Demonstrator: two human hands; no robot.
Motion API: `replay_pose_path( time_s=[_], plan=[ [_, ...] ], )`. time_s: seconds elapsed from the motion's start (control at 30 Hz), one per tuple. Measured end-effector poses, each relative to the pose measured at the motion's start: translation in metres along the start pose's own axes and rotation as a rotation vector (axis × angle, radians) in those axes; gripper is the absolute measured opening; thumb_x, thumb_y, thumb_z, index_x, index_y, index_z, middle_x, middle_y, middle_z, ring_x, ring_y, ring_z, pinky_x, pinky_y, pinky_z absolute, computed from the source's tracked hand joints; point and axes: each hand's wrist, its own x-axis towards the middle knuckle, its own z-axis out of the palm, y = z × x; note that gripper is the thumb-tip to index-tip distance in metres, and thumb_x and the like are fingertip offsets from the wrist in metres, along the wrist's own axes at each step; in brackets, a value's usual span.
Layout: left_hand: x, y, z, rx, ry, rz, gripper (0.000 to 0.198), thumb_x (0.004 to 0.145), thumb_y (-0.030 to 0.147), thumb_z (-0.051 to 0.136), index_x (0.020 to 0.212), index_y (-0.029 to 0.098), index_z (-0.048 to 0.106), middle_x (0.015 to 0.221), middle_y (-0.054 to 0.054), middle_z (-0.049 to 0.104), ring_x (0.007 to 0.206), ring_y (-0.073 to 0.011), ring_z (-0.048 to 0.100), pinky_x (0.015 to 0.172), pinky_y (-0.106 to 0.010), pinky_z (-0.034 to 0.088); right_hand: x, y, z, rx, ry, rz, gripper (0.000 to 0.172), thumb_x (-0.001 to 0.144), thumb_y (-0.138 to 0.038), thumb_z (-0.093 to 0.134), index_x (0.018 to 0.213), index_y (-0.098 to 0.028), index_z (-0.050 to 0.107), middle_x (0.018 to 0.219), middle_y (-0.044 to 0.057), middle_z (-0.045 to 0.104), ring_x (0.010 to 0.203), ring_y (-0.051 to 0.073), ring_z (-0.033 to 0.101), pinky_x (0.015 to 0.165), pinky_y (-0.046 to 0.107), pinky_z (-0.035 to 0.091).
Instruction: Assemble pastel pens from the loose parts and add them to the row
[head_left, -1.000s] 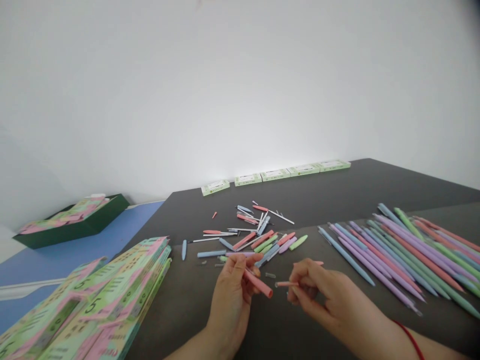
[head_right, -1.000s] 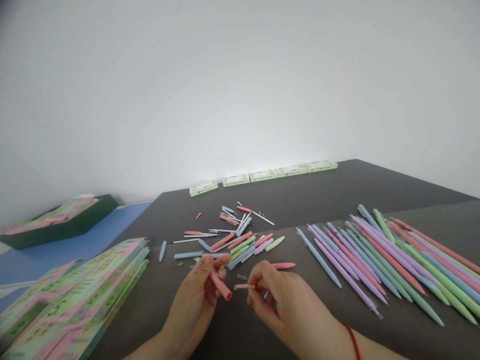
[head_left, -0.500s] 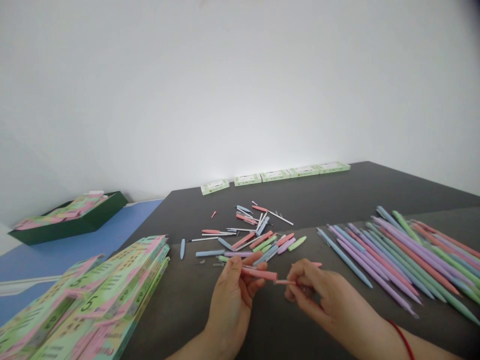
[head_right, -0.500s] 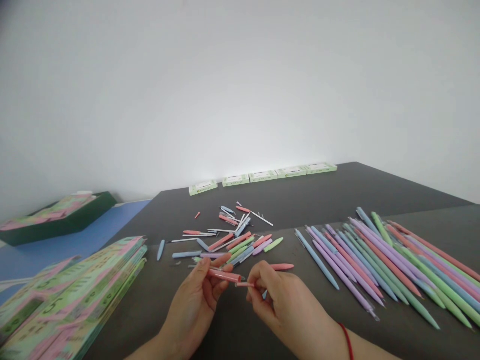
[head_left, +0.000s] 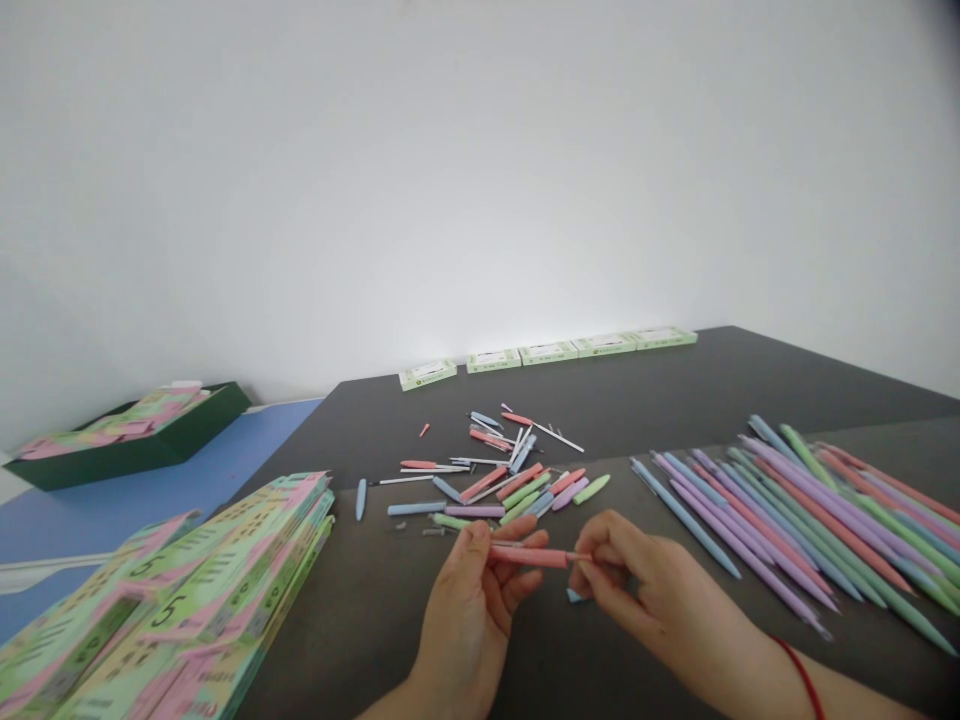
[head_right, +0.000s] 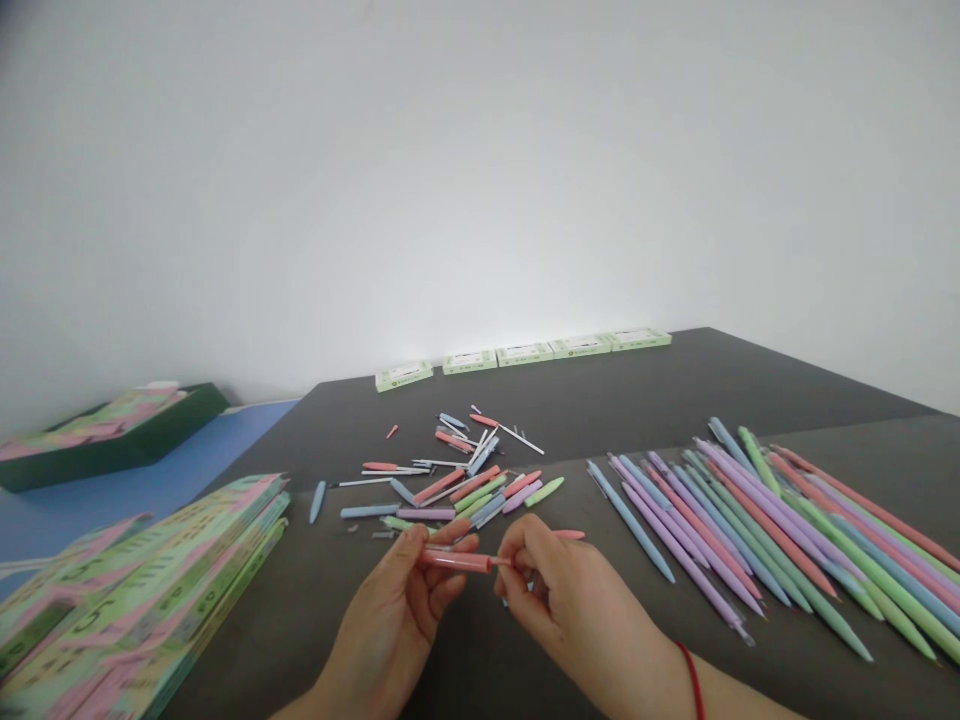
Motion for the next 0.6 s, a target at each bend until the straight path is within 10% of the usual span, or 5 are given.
replay_pose_path(
  time_s=[0.3,0.6],
  plan=[
    [0.004,-0.007,-0.012,0.479,-0.305,0.017,0.032,0.088,0.045,0.052,0.079,0.015,0.055,0.055,0.008,0.032,0.044,-0.0051,0.022,0.039,-0.017,0.018,0.002,-0.002,-0.012,0.050,0.005,-0.003,0.009,0.096,-0.025,0.041,0.092,-0.023,0.050,0.082,0.000,0.068,0.077,0.015,0.065,0.067,0.025,0.046],
    [0.002,-0.017,-0.014,0.509,-0.458,0.008,0.034,0.088,0.051,0.044,0.080,0.018,0.048,0.056,0.008,0.032,0.044,-0.0068,0.020,0.039,-0.020,0.015,-0.002,0.006,-0.007,-0.080,0.081,-0.197,0.018,0.096,-0.027,0.044,0.107,-0.024,0.057,0.092,0.001,0.071,0.084,0.016,0.067,0.077,0.027,0.050]
  ],
)
